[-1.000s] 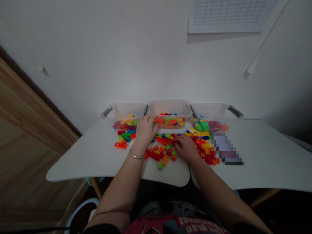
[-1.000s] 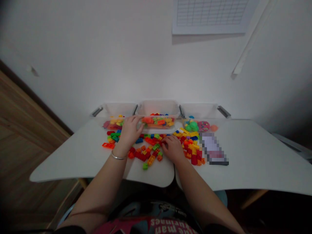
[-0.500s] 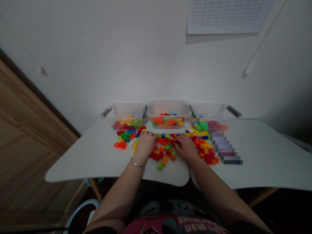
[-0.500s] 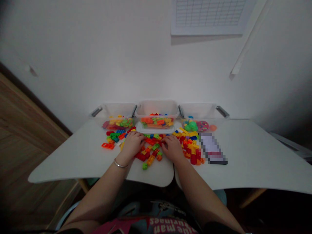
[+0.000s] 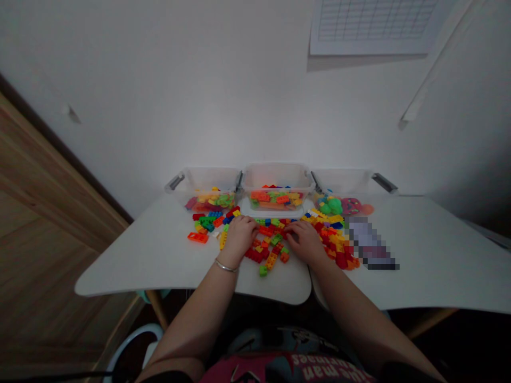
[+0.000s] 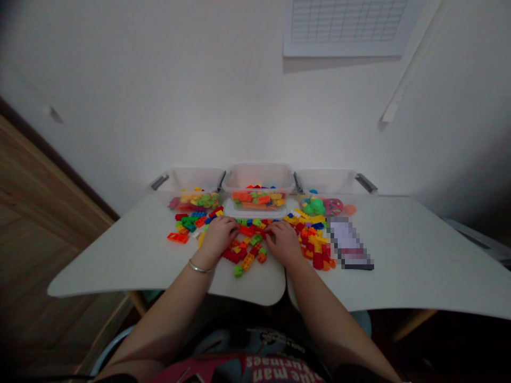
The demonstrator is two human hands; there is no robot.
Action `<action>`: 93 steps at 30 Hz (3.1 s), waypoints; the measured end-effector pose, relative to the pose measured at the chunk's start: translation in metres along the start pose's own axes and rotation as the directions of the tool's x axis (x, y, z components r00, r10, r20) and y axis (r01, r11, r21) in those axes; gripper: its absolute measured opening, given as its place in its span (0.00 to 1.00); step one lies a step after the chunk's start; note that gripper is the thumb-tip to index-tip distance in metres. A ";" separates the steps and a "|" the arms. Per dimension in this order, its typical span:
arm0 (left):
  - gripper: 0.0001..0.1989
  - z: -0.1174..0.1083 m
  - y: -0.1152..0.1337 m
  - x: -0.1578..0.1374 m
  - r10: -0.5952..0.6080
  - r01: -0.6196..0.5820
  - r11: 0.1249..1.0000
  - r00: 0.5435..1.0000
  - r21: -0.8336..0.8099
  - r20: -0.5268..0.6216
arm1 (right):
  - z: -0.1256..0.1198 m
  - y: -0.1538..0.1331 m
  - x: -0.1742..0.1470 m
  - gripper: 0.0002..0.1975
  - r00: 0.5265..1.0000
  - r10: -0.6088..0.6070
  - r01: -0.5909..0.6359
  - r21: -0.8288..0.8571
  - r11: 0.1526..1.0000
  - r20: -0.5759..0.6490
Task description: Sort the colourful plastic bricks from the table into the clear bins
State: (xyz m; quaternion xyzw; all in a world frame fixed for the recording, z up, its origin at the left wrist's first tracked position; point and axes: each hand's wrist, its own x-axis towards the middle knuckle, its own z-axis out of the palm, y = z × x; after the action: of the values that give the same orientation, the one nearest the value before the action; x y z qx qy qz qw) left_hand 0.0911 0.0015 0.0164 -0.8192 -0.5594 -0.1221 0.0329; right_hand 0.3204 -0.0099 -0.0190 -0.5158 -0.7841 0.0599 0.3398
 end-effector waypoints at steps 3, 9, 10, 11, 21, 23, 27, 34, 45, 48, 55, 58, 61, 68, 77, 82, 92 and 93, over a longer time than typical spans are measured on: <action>0.10 0.004 -0.001 0.000 0.002 -0.004 0.998 0.999 -0.055 -0.037 | 0.000 0.000 0.000 0.08 1.000 -0.002 0.002 0.007 1.000 0.003; 0.06 0.015 -0.009 0.004 -0.019 -0.026 0.969 0.983 -0.246 -0.181 | 0.000 0.001 0.001 0.08 1.000 0.003 -0.003 0.000 1.000 0.009; 0.05 0.017 -0.011 0.004 -0.026 -0.040 0.957 0.975 -0.287 -0.221 | 0.000 0.001 0.001 0.08 1.000 0.004 -0.004 -0.002 1.000 0.009; 0.05 0.018 -0.013 0.005 -0.034 -0.059 0.942 0.963 -0.330 -0.268 | 0.000 0.001 0.001 0.08 1.000 0.004 -0.004 -0.005 1.000 0.006; 0.06 0.007 -0.013 0.022 -0.310 -0.197 0.728 0.760 -0.657 -0.572 | 0.000 0.001 0.001 0.08 1.000 0.011 -0.011 0.013 1.000 0.009; 0.06 -0.005 -0.010 0.031 -0.341 -0.190 0.778 0.673 -0.599 -0.656 | 0.000 0.001 0.001 0.07 1.000 0.009 -0.009 0.015 1.000 0.002; 0.03 -0.036 -0.007 0.056 -0.318 -0.064 0.888 0.629 -0.455 -0.709 | 0.001 0.002 0.001 0.07 1.000 0.005 -0.004 0.023 1.000 -0.012; 0.04 -0.061 -0.003 0.095 -0.309 0.140 0.931 0.795 -0.338 -0.522 | 0.001 0.004 0.002 0.07 1.000 0.008 -0.008 0.019 1.000 0.003; 0.13 -0.054 0.003 0.102 -0.451 0.369 0.888 0.814 -0.274 -0.366 | 0.003 0.006 0.001 0.07 1.000 0.013 -0.013 0.024 1.000 0.002; 0.13 -0.054 0.001 0.102 -0.414 0.331 0.904 0.835 -0.269 -0.363 | 0.003 0.006 0.001 0.07 1.000 0.008 -0.008 0.032 0.999 -0.003; 0.11 -0.057 -0.003 0.081 -0.297 0.169 0.940 0.832 -0.296 -0.468 | 0.001 0.005 0.001 0.07 1.000 0.007 -0.007 0.021 1.000 0.010; 0.11 -0.057 -0.002 0.063 -0.253 0.112 0.947 0.836 -0.300 -0.487 | 0.001 0.005 0.001 0.07 1.000 0.000 0.000 0.021 1.000 0.007; 0.10 -0.052 -0.003 0.045 -0.160 0.031 0.956 0.890 -0.293 -0.426 | 0.002 0.005 0.001 0.07 1.000 -0.002 0.002 0.025 1.000 0.003; 0.11 -0.041 -0.002 0.007 0.084 -0.089 0.987 0.996 -0.134 -0.043 | 0.002 0.003 0.001 0.07 1.000 0.001 -0.001 0.022 1.000 0.001; 0.11 -0.031 0.023 -0.012 0.210 -0.208 0.978 0.969 -0.032 0.129 | 0.002 0.003 0.000 0.07 1.000 -0.007 0.007 0.010 1.000 -0.008; 0.11 -0.031 0.027 -0.013 0.220 -0.220 0.975 0.964 -0.018 0.149 | 0.002 0.003 0.000 0.07 1.000 -0.008 0.008 0.005 1.000 -0.007; 0.12 -0.037 0.034 -0.011 0.076 -0.091 0.988 0.990 0.127 0.120 | 0.001 0.001 0.000 0.08 1.000 0.004 -0.004 -0.002 1.000 -0.001; 0.12 -0.038 0.034 -0.011 0.067 -0.083 0.988 0.991 0.134 0.117 | 0.001 0.001 0.000 0.08 1.000 0.007 -0.007 -0.003 1.000 0.002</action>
State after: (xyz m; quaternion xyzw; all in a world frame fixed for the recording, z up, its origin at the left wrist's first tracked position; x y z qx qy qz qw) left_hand 0.1130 -0.0283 0.0532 -0.8410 -0.5362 -0.0357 0.0627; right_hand 0.3203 -0.0091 -0.0196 -0.5191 -0.7826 0.0605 0.3382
